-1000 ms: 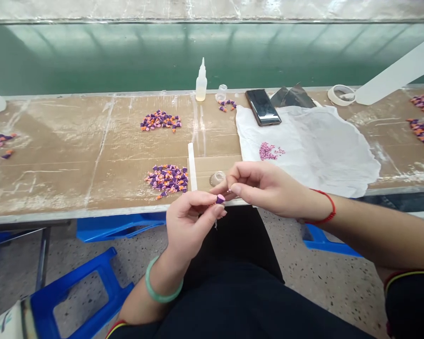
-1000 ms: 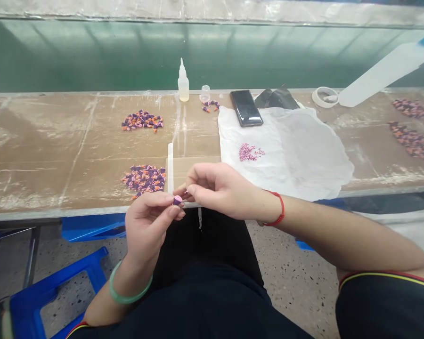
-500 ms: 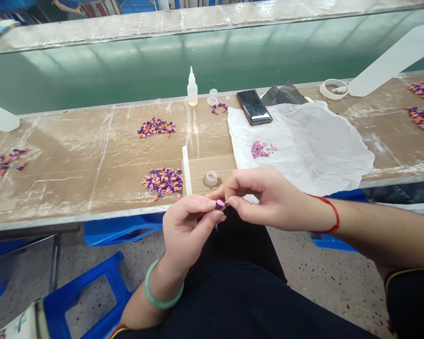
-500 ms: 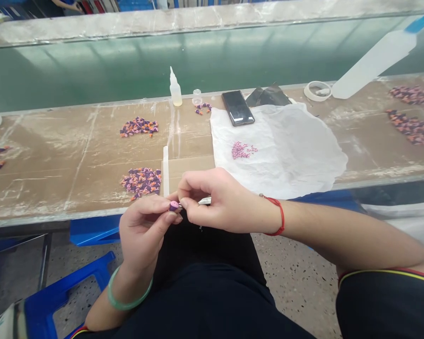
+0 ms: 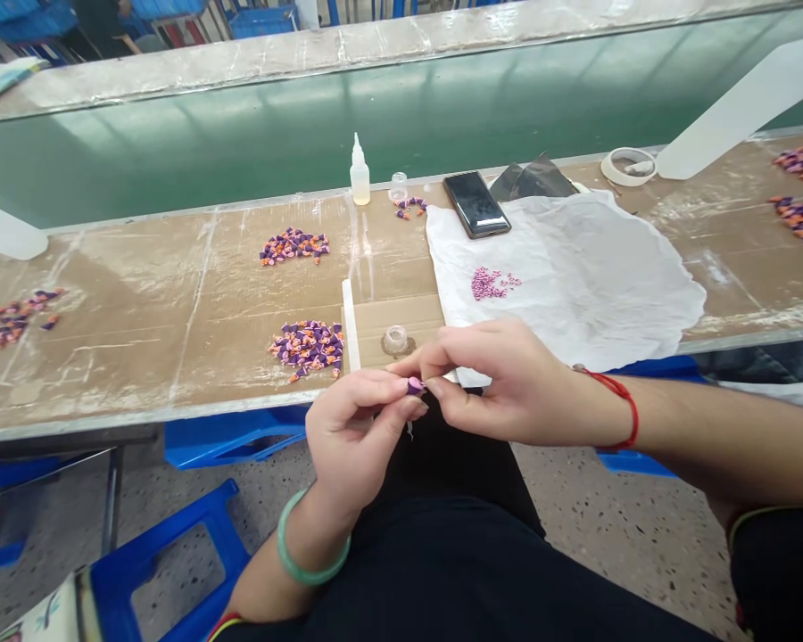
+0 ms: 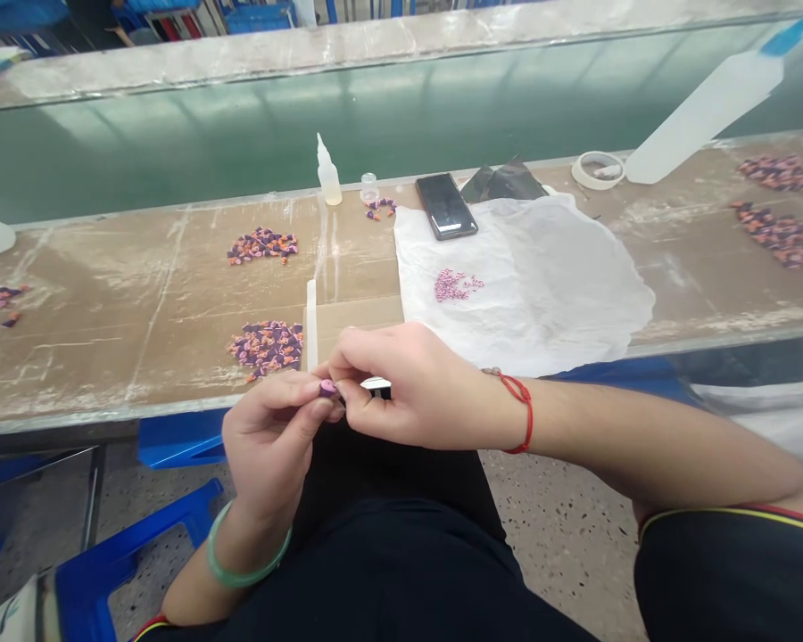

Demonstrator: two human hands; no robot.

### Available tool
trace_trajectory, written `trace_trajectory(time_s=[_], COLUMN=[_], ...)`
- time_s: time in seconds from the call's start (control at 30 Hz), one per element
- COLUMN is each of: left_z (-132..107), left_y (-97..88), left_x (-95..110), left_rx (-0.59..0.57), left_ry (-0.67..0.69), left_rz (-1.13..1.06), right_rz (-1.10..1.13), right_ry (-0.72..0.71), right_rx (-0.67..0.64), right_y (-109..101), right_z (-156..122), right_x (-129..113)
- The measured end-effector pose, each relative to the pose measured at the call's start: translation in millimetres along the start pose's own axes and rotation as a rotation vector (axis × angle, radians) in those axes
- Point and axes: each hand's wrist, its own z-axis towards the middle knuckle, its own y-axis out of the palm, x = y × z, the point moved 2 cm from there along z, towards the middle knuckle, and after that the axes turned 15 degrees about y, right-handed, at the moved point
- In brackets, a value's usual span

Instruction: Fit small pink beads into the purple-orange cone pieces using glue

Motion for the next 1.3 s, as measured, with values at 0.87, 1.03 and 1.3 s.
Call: trace_trajectory(time_s=[0.87, 1.03, 1.3], left_z=[-4, -5, 12], left_y=[1.8, -15.3, -127.2], left_x=[5, 2, -36], left_rx=[0.062, -0.023, -0.211], left_ry=[-0.166, -0.205, 0.039], left_rz=[0.03, 0.211, 1.019], right_rz=[0.117, 0.048, 0.01], right_ry=[0.129, 0.097, 0.069], right_rx=[0.155, 0.184, -0.047], right_y=[-8, -7, 92], right_z=[-13, -35, -110], right_x=[14, 20, 94])
